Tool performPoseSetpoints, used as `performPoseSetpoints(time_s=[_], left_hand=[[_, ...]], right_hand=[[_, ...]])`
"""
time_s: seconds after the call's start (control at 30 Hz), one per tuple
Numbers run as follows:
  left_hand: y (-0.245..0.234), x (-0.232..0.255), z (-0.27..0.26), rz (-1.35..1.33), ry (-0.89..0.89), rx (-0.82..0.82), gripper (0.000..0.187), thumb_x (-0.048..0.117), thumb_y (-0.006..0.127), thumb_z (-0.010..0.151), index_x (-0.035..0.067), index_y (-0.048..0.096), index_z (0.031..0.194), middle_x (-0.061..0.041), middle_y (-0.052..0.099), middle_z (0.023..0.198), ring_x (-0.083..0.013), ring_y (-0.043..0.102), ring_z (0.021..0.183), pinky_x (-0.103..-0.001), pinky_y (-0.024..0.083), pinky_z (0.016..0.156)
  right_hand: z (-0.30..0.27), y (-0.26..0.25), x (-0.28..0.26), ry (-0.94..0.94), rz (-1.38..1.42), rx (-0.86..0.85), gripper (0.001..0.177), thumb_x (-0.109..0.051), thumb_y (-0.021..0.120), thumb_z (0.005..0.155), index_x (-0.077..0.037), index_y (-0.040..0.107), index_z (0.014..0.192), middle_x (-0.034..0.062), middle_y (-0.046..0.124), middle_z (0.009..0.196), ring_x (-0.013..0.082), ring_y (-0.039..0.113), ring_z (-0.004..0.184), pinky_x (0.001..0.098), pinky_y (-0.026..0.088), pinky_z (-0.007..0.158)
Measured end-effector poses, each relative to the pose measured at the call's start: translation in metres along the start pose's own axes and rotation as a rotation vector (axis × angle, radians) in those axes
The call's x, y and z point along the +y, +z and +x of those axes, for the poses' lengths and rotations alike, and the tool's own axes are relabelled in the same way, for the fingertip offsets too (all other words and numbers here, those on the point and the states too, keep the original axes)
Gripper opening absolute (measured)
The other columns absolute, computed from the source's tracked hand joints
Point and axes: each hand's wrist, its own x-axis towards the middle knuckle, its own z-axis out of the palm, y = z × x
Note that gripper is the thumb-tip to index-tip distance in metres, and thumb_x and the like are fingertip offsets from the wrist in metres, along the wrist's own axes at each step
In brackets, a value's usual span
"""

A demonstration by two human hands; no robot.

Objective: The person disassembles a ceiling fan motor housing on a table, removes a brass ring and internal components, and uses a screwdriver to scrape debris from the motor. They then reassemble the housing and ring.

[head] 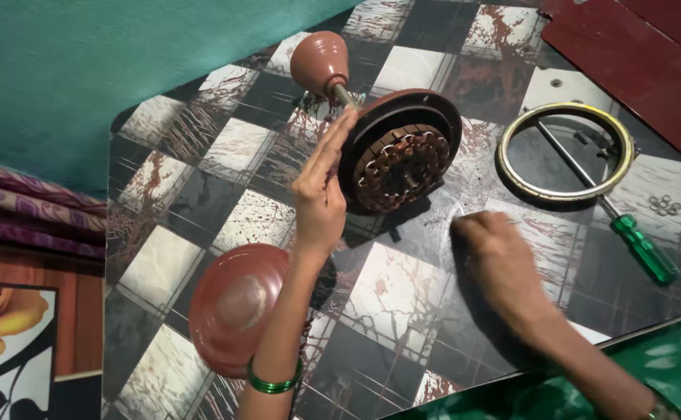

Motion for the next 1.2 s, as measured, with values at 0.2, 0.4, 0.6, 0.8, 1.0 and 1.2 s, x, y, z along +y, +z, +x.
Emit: performPoseSetpoints(time_s=[0.2,0.4,0.6,0.8,1.0,1.2], left_hand=[[0.004,-0.001,-0.001,0.073,0.052,0.019,0.072,-0.023,0.04,0.091,0.012,0.05,0.152,-0.008,0.054,0.155,-0.0281,0.052,0.148,-0.039,0.04,0.129],[0.006,-0.006,-0.004,0.045,0.039,0.028,0.067,-0.023,0.04,0.096,0.012,0.051,0.152,-0.01,0.053,0.157,-0.0279,0.053,0.147,-0.038,0.04,0.124],[0.007,-0.002,-0.002,0.106,0.051,0.038,0.071,-0.024,0.04,0.09,0.012,0.052,0.151,-0.01,0.055,0.155,-0.0291,0.053,0.147,-0.039,0.043,0.127],[0.013,-0.003,-0.012,0.195,0.064,0.105,0.064,-0.022,0.038,0.096,0.007,0.05,0.151,-0.012,0.056,0.153,-0.0305,0.055,0.144,-0.04,0.045,0.126],[0.015,-0.008,-0.026,0.26,0.04,0.215,0.053,-0.017,0.038,0.103,0.004,0.05,0.15,-0.016,0.058,0.15,-0.0309,0.057,0.141,-0.039,0.048,0.124],[0.009,0.002,-0.05,0.26,-0.165,0.288,0.045,-0.002,0.031,0.111,0.002,0.035,0.155,-0.013,0.044,0.162,-0.0323,0.052,0.148,-0.043,0.048,0.125]], right_hand=[[-0.066,0.039,-0.039,-0.548,-0.011,-0.225,0.058,0.003,0.063,0.076,0.006,0.059,0.134,0.0192,0.066,0.117,0.0305,0.062,0.103,0.0389,0.056,0.082],[-0.043,0.009,0.003,-0.098,-0.183,-0.341,0.038,-0.004,0.062,0.093,-0.003,0.062,0.13,0.0136,0.07,0.103,0.0241,0.065,0.089,0.0362,0.057,0.076],[-0.065,0.014,0.003,-0.496,-0.041,-0.04,0.046,0.009,0.067,0.076,-0.006,0.071,0.119,0.0084,0.075,0.107,0.0195,0.068,0.093,0.0354,0.059,0.081],[-0.077,0.02,0.005,-0.407,0.136,-0.087,0.037,0.0,0.07,0.079,-0.002,0.07,0.116,0.0109,0.07,0.113,0.0255,0.068,0.101,0.036,0.06,0.082],[-0.062,0.022,0.021,-0.315,-0.367,-0.189,0.05,0.004,0.068,0.071,-0.002,0.071,0.12,0.0146,0.069,0.114,0.0279,0.067,0.099,0.0411,0.058,0.087],[-0.092,0.014,-0.017,-0.431,0.276,-0.046,0.035,-0.006,0.072,0.082,0.001,0.07,0.117,0.0139,0.069,0.11,0.0257,0.066,0.095,0.0346,0.058,0.077]])
